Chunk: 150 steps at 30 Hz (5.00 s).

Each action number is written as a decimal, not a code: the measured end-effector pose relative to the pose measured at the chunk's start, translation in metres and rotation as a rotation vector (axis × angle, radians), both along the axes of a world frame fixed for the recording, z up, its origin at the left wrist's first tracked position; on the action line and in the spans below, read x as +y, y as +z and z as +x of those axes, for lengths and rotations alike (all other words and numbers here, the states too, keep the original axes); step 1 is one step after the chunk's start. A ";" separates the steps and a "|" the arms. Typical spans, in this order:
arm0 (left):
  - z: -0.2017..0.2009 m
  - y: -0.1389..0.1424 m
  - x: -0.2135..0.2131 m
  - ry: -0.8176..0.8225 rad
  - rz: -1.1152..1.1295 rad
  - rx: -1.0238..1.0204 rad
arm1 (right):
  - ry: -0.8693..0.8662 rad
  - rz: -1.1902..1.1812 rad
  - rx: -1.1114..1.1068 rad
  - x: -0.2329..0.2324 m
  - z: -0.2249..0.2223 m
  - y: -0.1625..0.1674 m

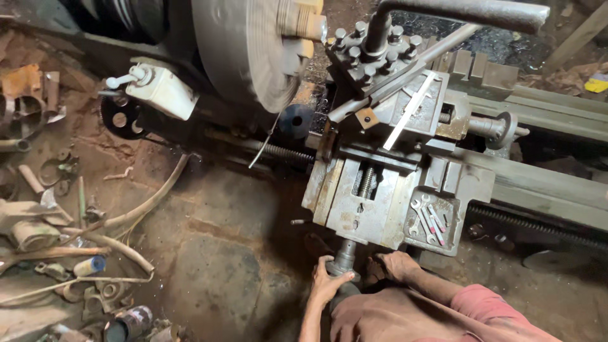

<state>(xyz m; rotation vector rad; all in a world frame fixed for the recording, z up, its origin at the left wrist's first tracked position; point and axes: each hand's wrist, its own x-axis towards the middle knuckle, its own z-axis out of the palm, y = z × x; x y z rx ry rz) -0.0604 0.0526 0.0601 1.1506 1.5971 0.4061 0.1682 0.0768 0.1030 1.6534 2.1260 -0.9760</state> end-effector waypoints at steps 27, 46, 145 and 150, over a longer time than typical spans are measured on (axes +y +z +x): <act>-0.006 0.008 -0.012 0.048 0.093 -0.227 | 0.079 0.199 0.057 -0.013 -0.007 0.009; 0.030 -0.044 -0.014 0.212 0.001 0.413 | -0.007 0.106 0.038 0.010 -0.026 -0.004; 0.035 -0.011 -0.012 1.011 0.138 -0.773 | 0.849 0.418 0.200 0.025 -0.095 0.046; 0.062 -0.009 -0.042 0.334 0.593 0.504 | 0.897 0.381 0.124 0.037 -0.117 0.040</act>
